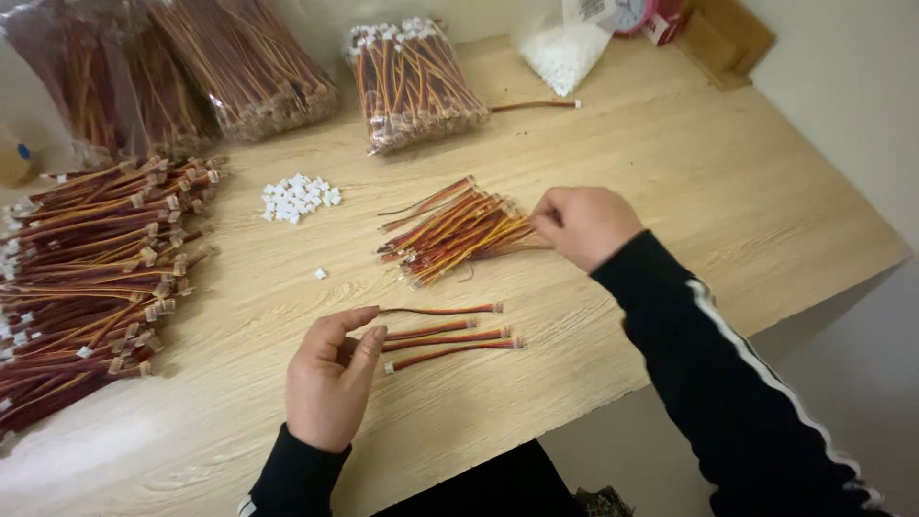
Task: The person assembles wire harnesses by inserting small white plastic connectors onto the ends of multi-colored wires. They pick up wires from a pile on the table, slide the connectors on, and place the finished items into a separate pile.
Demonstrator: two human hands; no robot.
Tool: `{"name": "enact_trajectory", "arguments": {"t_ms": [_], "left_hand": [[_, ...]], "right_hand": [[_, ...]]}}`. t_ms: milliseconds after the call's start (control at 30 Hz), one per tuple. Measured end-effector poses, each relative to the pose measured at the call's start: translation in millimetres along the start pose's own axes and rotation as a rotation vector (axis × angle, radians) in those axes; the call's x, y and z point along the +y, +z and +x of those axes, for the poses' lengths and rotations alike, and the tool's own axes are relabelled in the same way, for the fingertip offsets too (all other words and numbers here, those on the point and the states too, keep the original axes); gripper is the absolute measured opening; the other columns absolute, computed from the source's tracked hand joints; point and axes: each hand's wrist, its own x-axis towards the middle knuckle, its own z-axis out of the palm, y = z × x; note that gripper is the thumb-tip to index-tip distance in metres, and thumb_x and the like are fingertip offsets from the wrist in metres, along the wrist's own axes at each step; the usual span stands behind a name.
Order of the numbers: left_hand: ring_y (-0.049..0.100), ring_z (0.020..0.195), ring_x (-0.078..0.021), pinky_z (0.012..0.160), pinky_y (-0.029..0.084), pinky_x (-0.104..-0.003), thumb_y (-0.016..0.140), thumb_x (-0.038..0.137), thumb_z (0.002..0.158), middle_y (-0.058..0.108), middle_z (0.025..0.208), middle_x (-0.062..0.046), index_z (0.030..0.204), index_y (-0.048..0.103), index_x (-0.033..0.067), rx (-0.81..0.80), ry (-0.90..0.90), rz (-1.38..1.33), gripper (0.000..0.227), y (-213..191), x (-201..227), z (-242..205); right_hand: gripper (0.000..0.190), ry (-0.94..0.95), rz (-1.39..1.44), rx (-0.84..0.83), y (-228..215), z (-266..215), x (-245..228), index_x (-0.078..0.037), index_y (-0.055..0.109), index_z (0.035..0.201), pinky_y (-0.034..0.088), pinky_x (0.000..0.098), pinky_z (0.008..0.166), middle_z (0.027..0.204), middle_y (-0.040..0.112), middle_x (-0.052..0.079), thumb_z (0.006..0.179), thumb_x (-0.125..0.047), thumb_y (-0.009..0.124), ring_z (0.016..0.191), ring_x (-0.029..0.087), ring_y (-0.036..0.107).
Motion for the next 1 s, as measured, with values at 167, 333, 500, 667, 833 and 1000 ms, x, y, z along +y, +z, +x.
{"name": "enact_trajectory", "arguments": {"t_ms": [167,333,500,667,833,1000], "left_hand": [[0.06,0.059,-0.008,0.056,0.046,-0.022,0.068,0.015,0.084,0.067,0.092,0.0,0.101,0.072,0.0127,0.017,0.064,0.058,0.017,-8,6,-8],[0.06,0.062,-0.0083,0.057,0.047,-0.023,0.069,0.018,0.084,0.07,0.09,0.002,0.102,0.071,0.014,0.036,0.089,0.074,0.019,-16,16,-14],[0.067,0.067,-0.0102,0.061,0.05,-0.025,0.066,0.019,0.085,0.072,0.09,0.002,0.106,0.07,0.0163,0.007,0.135,0.096,0.022,-9,23,-15],[0.07,0.08,-0.0185,0.068,0.057,-0.033,0.064,0.018,0.086,0.073,0.098,-0.008,0.109,0.067,0.0081,-0.106,0.326,0.157,0.024,9,45,1],[0.065,0.088,-0.0279,0.074,0.051,-0.037,0.062,0.012,0.089,0.068,0.098,-0.011,0.111,0.063,0.0053,0.019,0.533,0.105,0.024,19,84,7],[0.06,0.116,-0.0273,0.105,0.034,-0.044,0.064,0.028,0.094,0.064,0.124,-0.01,0.119,0.06,0.0102,0.298,0.846,0.423,0.031,13,113,2]], "right_hand": [[0.016,-0.114,0.051,0.227,-47,-14,-30,-0.017,0.07,0.088,0.046,0.0417,0.06,0.085,0.072,0.001,0.088,-0.026,0.057,0.077,0.025,0.065],[0.019,0.0,0.167,0.082,-71,-19,-36,-0.019,0.072,0.092,0.046,0.0349,0.07,0.086,0.073,-0.001,0.084,-0.029,0.059,0.078,0.018,0.065],[0.013,-0.002,0.113,0.221,-60,-15,-29,-0.017,0.068,0.085,0.044,0.0389,0.064,0.077,0.071,0.0,0.087,-0.028,0.06,0.07,0.022,0.063],[0.019,0.1,0.307,0.159,-71,-29,-53,-0.015,0.071,0.096,0.047,0.0323,0.068,0.083,0.071,0.002,0.086,-0.031,0.066,0.073,0.017,0.062],[0.013,0.076,1.021,0.215,-77,-49,-55,-0.003,0.066,0.096,0.052,0.0223,0.054,0.069,0.064,0.007,0.086,-0.008,0.071,0.055,0.011,0.057],[0.015,-0.073,1.005,0.12,-80,-85,-95,-0.001,0.068,0.096,0.052,0.0224,0.054,0.07,0.067,0.007,0.084,-0.009,0.07,0.057,0.012,0.059]]}}
